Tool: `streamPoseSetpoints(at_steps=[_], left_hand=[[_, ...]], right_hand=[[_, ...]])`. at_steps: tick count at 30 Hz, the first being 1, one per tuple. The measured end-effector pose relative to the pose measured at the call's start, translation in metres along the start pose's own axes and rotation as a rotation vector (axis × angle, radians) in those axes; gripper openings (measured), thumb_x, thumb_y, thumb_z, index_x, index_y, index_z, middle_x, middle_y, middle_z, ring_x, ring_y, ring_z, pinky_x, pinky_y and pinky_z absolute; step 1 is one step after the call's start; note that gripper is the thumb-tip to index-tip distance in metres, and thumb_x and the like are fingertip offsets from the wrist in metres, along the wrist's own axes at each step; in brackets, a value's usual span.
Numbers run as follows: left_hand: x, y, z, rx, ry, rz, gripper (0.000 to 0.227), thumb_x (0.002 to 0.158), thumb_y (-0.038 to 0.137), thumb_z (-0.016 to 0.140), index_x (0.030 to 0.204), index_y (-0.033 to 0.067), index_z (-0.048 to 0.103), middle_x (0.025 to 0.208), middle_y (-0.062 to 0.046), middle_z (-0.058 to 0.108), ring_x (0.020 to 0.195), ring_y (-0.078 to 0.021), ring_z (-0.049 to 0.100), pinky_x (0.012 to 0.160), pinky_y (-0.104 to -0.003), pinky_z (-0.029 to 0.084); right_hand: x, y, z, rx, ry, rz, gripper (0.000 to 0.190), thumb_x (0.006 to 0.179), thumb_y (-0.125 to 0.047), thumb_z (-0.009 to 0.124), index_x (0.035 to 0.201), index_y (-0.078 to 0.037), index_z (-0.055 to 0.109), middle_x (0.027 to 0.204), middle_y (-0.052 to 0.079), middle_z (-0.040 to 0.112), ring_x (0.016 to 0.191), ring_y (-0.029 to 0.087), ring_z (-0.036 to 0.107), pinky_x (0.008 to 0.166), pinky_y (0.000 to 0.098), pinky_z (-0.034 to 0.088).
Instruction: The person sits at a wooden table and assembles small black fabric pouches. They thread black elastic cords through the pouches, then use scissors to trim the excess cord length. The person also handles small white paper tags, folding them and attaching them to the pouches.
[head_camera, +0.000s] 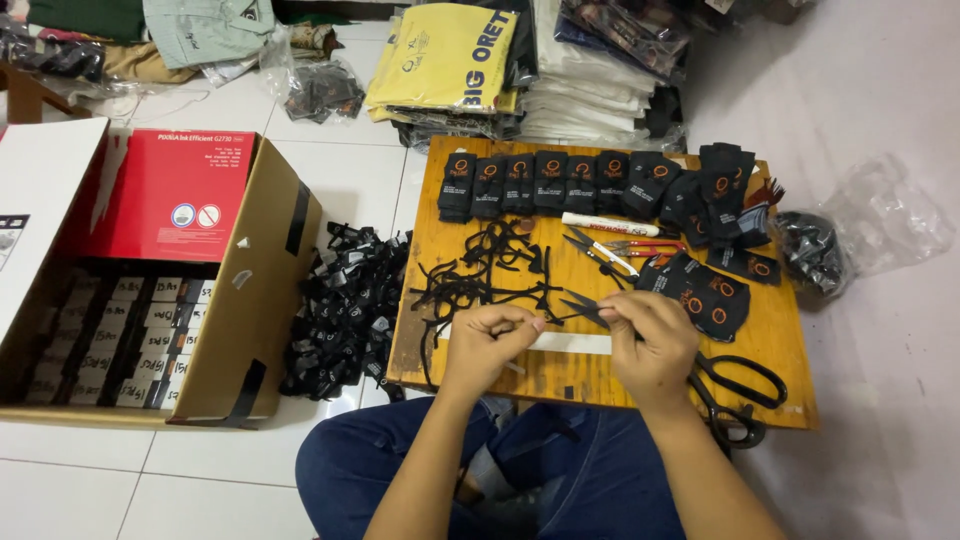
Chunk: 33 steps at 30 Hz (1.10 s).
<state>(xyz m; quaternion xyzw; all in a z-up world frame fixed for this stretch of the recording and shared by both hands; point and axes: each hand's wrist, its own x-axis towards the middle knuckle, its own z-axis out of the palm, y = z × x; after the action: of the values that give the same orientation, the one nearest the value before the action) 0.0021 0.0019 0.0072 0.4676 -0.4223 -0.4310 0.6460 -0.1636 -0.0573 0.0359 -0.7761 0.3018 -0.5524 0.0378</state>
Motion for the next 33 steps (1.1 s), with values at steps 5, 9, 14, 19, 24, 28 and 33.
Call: streamPoseSetpoints(at_steps=[5,9,14,19,24,28,33], left_hand=[[-0.001,0.03,0.013,0.051,-0.042,0.002,0.017,0.062,0.003,0.074,0.079,0.0024,0.069,0.032,0.003,0.039,0.036,-0.0017,0.034,0.037,-0.013,0.026],[-0.002,0.026,0.015,0.103,0.003,-0.088,0.016,0.066,0.005,0.073,0.081,0.0028,0.07,0.049,-0.009,0.061,0.046,-0.0077,0.049,0.041,-0.02,0.038],[-0.007,0.025,0.011,0.068,0.006,-0.058,0.014,0.064,0.005,0.073,0.078,0.0033,0.07,0.033,-0.004,0.048,0.033,-0.0071,0.046,0.035,-0.013,0.033],[-0.006,0.014,0.007,0.073,-0.056,-0.017,0.012,0.067,0.005,0.07,0.079,0.0045,0.07,0.031,-0.005,0.046,0.033,-0.008,0.046,0.036,-0.014,0.032],[-0.004,0.024,0.008,0.043,0.005,0.018,0.007,0.071,0.003,0.067,0.077,0.0021,0.07,0.035,-0.003,0.049,0.039,-0.0052,0.042,0.039,-0.016,0.031],[-0.003,0.011,0.0,-0.06,0.07,-0.013,0.007,0.072,0.003,0.067,0.079,0.0011,0.07,0.04,-0.005,0.055,0.043,-0.0042,0.042,0.042,-0.016,0.034],[0.0,0.016,0.002,-0.077,0.058,-0.006,0.005,0.074,0.002,0.065,0.076,-0.0004,0.069,0.032,0.002,0.038,0.038,-0.0029,0.032,0.04,-0.014,0.024]], right_hand=[[0.003,-0.008,-0.005,0.017,0.055,0.129,0.008,0.078,-0.011,0.068,0.07,-0.009,0.067,0.064,-0.001,0.061,0.06,0.016,0.06,0.059,0.0234,0.046],[0.004,-0.008,-0.007,0.034,0.12,0.149,0.014,0.08,-0.015,0.067,0.069,-0.006,0.066,0.062,0.002,0.06,0.057,0.017,0.059,0.056,0.0233,0.046],[0.006,-0.013,-0.004,0.057,0.104,0.179,0.021,0.085,-0.017,0.061,0.068,-0.005,0.064,0.059,0.002,0.056,0.054,0.017,0.057,0.052,0.0236,0.045],[0.004,-0.01,-0.001,0.098,0.106,0.22,0.038,0.093,-0.026,0.046,0.064,-0.004,0.057,0.053,0.002,0.049,0.049,0.017,0.053,0.048,0.0231,0.044],[0.0,-0.008,-0.001,-0.007,0.077,0.173,0.037,0.095,-0.021,0.04,0.061,-0.006,0.047,0.051,0.005,0.039,0.046,0.024,0.045,0.045,0.0277,0.039],[0.003,-0.011,0.0,-0.036,0.067,0.158,0.039,0.094,-0.011,0.04,0.055,-0.008,0.038,0.048,0.004,0.033,0.043,0.022,0.04,0.044,0.026,0.036],[0.005,-0.007,-0.009,-0.013,0.054,0.215,0.027,0.086,-0.007,0.052,0.059,-0.008,0.05,0.057,0.002,0.045,0.051,0.02,0.047,0.048,0.0257,0.038]])
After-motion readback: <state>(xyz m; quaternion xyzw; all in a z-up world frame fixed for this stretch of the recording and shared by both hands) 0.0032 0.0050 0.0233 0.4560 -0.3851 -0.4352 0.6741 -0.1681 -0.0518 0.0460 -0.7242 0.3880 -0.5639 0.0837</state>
